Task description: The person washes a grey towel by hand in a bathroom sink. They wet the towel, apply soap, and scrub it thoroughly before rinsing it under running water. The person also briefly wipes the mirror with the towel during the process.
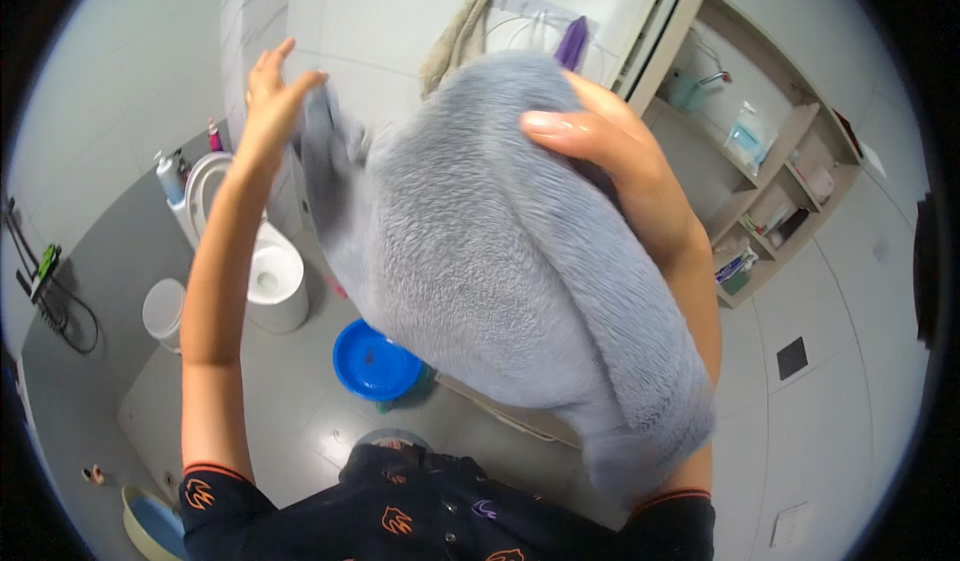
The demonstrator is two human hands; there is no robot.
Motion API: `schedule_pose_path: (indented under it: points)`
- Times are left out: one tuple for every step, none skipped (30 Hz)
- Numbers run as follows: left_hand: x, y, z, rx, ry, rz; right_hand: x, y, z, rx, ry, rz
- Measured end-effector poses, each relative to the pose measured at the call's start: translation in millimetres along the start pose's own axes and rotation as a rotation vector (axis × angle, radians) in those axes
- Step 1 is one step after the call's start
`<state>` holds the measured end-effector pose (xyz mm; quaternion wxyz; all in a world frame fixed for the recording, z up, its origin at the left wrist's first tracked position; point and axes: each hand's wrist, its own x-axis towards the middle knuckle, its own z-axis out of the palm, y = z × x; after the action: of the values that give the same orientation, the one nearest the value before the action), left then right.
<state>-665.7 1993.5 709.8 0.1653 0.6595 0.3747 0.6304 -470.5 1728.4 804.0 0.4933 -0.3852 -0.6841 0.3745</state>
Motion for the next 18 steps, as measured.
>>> schedule_pose_path:
  points:
    - [-24, 33, 8, -0.101, -0.022, 0.106, 8, 0, -6, -0.061, -0.012, 0.044]
    - [-45, 68, 8, -0.425, -0.227, 0.221, 17, 7, -14, -0.108, -0.030, 0.092]
    - [-65, 101, 9, -0.567, -0.424, 0.306, 21, 12, -21, -0.159, -0.045, 0.149]
    - [-76, 115, 17, -0.641, -0.557, 0.437, 26, 18, -20, -0.170, -0.032, 0.179]
    - [-85, 132, 13, -0.624, -0.587, 0.507, 28, 16, -15, -0.188, 0.019, 0.202]
    - [-92, 145, 11, -0.422, -0.429, 0.614, 31, 21, -17, -0.067, 0.017, 0.206]
    - [-98, 150, 13, -0.409, -0.266, 0.776, 31, 27, -26, 0.039, 0.025, 0.208]
    - [-106, 149, 8, -0.422, -0.121, 0.953, 31, 26, -32, 0.165, 0.055, 0.237]
    - [-131, 147, 3, -0.542, -0.119, 0.943, 35, 20, -36, 0.202, 0.116, 0.184]
    - [-157, 140, 4, -0.677, -0.119, 0.924, 38, 15, -37, 0.245, 0.150, 0.125]
    - [-182, 134, 1, -0.794, -0.116, 0.917, 43, 8, -34, 0.296, 0.171, 0.057]
    - [-209, 129, 5, -0.767, -0.074, 0.799, 51, 4, -35, 0.308, 0.163, 0.033]
    - [-215, 127, 22, -0.793, 0.052, 0.822, 58, -2, -37, 0.318, 0.160, 0.013]
    - [-208, 117, 28, -0.604, 0.159, 0.848, 61, -12, -39, 0.285, 0.139, -0.010]
    - [-192, 106, 32, -0.413, 0.263, 0.867, 64, -25, -43, 0.234, 0.113, -0.013]
    - [-172, 91, 40, -0.363, 0.271, 0.853, 68, -32, -45, 0.190, 0.108, -0.049]
    - [-150, 82, 45, -0.314, 0.284, 0.842, 70, -44, -44, 0.142, 0.099, -0.089]
    - [-133, 74, 53, -0.363, 0.253, 0.788, 73, -52, -46, 0.093, 0.122, -0.130]
